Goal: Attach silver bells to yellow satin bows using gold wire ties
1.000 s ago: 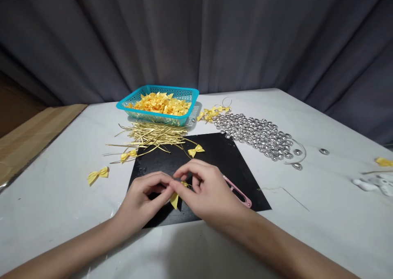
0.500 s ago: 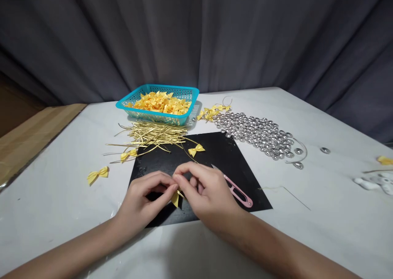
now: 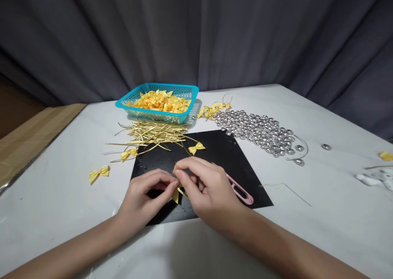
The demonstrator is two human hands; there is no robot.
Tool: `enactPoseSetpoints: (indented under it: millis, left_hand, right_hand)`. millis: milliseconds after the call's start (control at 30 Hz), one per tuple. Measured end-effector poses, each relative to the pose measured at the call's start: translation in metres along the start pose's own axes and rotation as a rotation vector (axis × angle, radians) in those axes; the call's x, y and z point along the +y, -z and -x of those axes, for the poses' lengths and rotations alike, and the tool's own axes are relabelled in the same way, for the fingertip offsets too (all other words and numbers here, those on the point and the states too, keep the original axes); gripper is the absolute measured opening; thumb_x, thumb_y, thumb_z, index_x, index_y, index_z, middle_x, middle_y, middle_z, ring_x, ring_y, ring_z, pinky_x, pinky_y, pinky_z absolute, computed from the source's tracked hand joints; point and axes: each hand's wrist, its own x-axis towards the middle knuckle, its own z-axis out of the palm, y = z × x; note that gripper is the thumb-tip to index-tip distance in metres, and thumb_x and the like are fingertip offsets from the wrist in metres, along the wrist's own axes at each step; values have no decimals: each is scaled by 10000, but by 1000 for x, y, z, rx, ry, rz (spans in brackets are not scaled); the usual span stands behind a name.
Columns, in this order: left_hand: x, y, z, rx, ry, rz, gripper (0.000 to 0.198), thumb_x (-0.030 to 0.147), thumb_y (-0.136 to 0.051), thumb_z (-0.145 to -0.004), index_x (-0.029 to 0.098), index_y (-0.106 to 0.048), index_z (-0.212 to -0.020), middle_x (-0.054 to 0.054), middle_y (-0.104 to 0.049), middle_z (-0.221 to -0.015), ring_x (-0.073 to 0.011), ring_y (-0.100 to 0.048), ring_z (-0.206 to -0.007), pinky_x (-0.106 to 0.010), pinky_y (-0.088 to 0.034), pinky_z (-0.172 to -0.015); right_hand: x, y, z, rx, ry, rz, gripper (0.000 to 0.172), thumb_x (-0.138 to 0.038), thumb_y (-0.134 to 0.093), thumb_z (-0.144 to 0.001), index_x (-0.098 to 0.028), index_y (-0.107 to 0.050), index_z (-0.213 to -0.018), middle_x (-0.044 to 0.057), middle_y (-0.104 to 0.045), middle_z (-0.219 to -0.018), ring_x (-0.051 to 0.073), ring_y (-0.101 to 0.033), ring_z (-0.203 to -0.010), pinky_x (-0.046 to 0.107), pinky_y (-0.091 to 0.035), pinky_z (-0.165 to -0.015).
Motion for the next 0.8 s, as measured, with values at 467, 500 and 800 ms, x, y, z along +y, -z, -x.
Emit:
enactPoseSetpoints:
  millis: [467, 500, 800]
  left_hand:
    - [-1, 1, 1, -23, 8, 12, 109, 107, -568, -818, 138, -641, -742, -39, -661, -717, -111, -603, -659, -191, -482, -597]
    - [-2, 1, 1, -26, 6, 11, 109, 105, -569, -817, 139, -642, -745, -37, -662, -715, -111, -601, -657, -192, -480, -595]
    - [1, 2, -1, -71, 11, -7, 113, 93, -569, -808, 148, -642, -740, -33, -659, -701, -119, -592, -636, -215, -474, -588]
  right_hand:
    - [-10, 13, -1, 105, -18, -35, 130, -184, -495, -875, -200, -581, -779, -8, -598, -721, 69, -431, -494, 192, -352, -435]
    - [-11, 13, -1, 116, -7, -31, 135, -172, -497, -870, -201, -579, -767, -10, -601, -719, 71, -442, -505, 193, -361, -449]
    - [-16, 17, 0, 141, 5, -12, 140, -175, -511, -861, -228, -579, -751, 1, -629, -731, 119, -563, -623, 212, -384, -464]
